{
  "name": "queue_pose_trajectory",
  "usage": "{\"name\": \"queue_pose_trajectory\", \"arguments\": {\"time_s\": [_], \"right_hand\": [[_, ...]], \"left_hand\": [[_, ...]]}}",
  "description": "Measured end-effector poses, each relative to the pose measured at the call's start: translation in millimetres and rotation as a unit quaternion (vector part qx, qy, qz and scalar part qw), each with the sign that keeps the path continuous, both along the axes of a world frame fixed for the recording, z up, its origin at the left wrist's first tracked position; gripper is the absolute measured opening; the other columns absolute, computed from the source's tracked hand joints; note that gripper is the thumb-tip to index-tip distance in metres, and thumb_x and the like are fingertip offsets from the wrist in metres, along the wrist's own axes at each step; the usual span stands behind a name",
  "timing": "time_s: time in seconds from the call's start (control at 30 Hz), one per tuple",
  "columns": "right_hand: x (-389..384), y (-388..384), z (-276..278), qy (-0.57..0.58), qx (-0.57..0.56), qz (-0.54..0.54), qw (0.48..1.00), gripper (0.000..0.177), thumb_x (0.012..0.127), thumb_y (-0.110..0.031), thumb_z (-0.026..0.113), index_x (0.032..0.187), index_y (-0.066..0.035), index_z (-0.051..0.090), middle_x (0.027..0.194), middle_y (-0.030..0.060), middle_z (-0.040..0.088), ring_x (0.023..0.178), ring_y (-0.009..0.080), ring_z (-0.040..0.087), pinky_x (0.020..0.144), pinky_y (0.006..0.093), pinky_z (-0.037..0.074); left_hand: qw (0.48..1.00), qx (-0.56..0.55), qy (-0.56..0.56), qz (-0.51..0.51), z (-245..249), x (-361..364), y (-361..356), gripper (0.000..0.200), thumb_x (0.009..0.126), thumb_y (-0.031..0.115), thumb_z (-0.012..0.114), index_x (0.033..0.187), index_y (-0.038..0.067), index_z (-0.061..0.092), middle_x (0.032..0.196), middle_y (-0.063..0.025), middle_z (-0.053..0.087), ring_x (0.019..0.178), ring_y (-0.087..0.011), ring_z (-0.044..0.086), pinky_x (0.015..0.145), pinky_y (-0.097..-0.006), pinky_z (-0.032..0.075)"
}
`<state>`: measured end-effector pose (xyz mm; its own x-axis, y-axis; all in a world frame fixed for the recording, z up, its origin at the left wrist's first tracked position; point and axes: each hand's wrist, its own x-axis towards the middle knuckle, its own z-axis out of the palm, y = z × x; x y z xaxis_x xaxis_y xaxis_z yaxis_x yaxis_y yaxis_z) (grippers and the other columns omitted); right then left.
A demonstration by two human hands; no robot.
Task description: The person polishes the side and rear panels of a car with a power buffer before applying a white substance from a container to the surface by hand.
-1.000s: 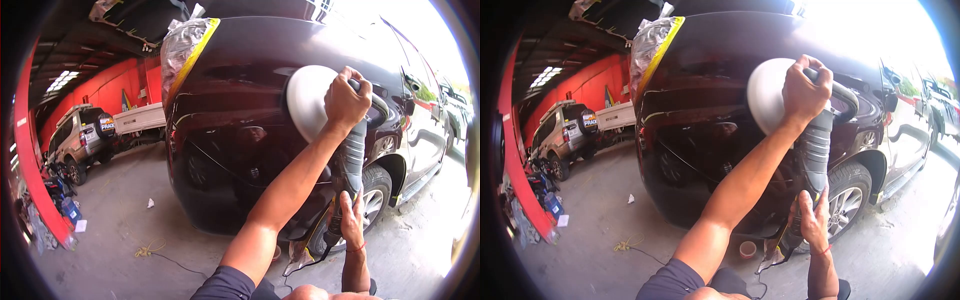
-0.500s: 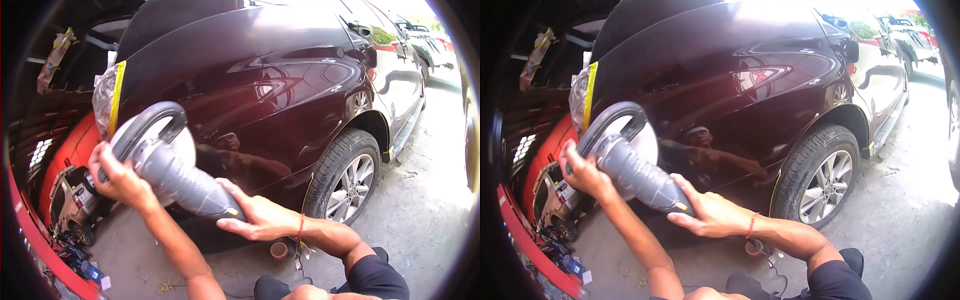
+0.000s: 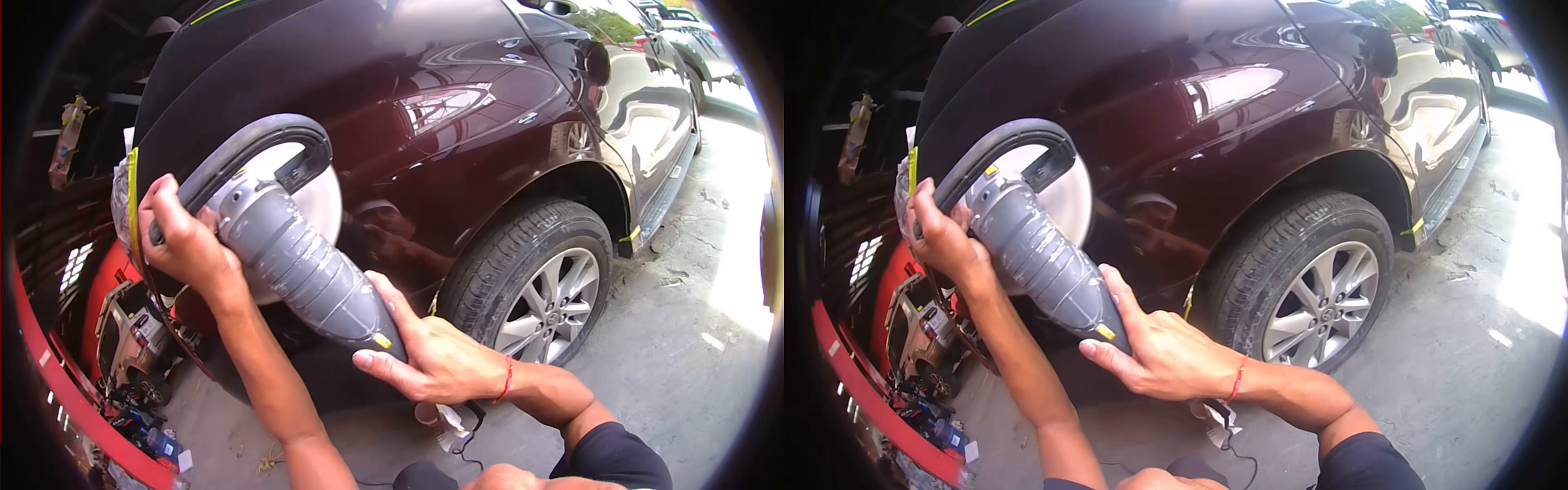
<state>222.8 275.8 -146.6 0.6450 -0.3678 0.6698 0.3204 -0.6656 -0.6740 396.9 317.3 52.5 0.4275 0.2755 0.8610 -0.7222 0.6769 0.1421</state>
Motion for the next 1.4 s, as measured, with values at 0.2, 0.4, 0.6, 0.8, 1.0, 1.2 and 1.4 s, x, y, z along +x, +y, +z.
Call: {"name": "queue_pose_trajectory", "arguments": {"time_s": [0.2, 0.4, 0.6, 0.8, 1.0, 1.2, 1.4], "right_hand": [[-66, -48, -36, -0.073, 0.009, -0.074, 0.995, 0.093, 0.101, -0.048, 0.055, 0.157, 0.003, 0.001, 0.112, 0.0386, 0.064, 0.109, 0.0523, 0.064, 0.100, 0.0491, 0.046], [-123, -71, -57, -0.115, 0.110, -0.104, 0.982, 0.089, 0.100, -0.042, 0.060, 0.158, 0.000, 0.006, 0.132, 0.0345, 0.057, 0.125, 0.0457, 0.057, 0.107, 0.0445, 0.042], [-136, -85, -84, -0.196, 0.166, -0.168, 0.952, 0.082, 0.099, -0.028, 0.064, 0.157, 0.003, 0.014, 0.133, 0.0241, 0.057, 0.120, 0.0301, 0.058, 0.105, 0.0382, 0.043], [-121, -71, -103, -0.186, 0.282, -0.146, 0.930, 0.079, 0.097, -0.010, 0.061, 0.158, 0.002, 0.013, 0.138, 0.0208, 0.053, 0.119, 0.0277, 0.058, 0.104, 0.0380, 0.045], [-80, -50, -110, -0.142, 0.080, -0.170, 0.972, 0.091, 0.091, -0.013, 0.069, 0.158, 0.002, 0.010, 0.136, 0.0289, 0.056, 0.122, 0.0359, 0.061, 0.105, 0.0409, 0.045], [-5, -25, -109, -0.022, -0.004, -0.087, 0.996, 0.102, 0.086, -0.030, 0.076, 0.159, -0.004, 0.009, 0.106, 0.0341, 0.068, 0.085, 0.0476, 0.071, 0.075, 0.0505, 0.059], [85, -11, -107, 0.071, -0.185, -0.020, 0.980, 0.092, 0.093, -0.047, 0.065, 0.161, -0.010, 0.015, 0.084, 0.0247, 0.067, 0.068, 0.0424, 0.068, 0.064, 0.0503, 0.056]], "left_hand": [[0.994, 0.010, -0.057, -0.093, -19, -104, -74, 0.014, 0.087, 0.014, 0.064, 0.086, 0.001, 0.067, 0.067, 0.0023, 0.056, 0.051, -0.0054, 0.047, 0.046, -0.0216, 0.035], [0.988, 0.046, -0.128, -0.076, -32, -173, -145, 0.016, 0.088, 0.013, 0.062, 0.087, -0.002, 0.068, 0.075, -0.0067, 0.068, 0.066, -0.0135, 0.064, 0.064, -0.0283, 0.051], [0.941, 0.088, -0.185, -0.269, -55, -226, -182, 0.015, 0.086, 0.012, 0.064, 0.084, -0.003, 0.065, 0.068, -0.0021, 0.062, 0.058, -0.0067, 0.054, 0.053, -0.0253, 0.042], [0.941, 0.145, -0.208, -0.222, -85, -213, -172, 0.015, 0.085, 0.013, 0.063, 0.084, -0.002, 0.065, 0.068, -0.0041, 0.062, 0.063, -0.0095, 0.058, 0.060, -0.0302, 0.047], [0.981, 0.013, -0.164, -0.107, -103, -137, -106, 0.007, 0.085, 0.001, 0.059, 0.085, -0.005, 0.059, 0.080, -0.0081, 0.060, 0.073, -0.0127, 0.056, 0.067, -0.0298, 0.046], [0.992, -0.112, -0.021, 0.049, -131, -2, -13, 0.027, 0.089, 0.024, 0.057, 0.092, -0.001, 0.064, 0.097, -0.0104, 0.061, 0.081, -0.0181, 0.060, 0.067, -0.0327, 0.052], [0.961, -0.250, 0.117, 0.034, -190, 126, 88, 0.030, 0.088, 0.033, 0.060, 0.091, 0.004, 0.065, 0.065, -0.0020, 0.049, 0.053, -0.0125, 0.046, 0.050, -0.0281, 0.037]]}}
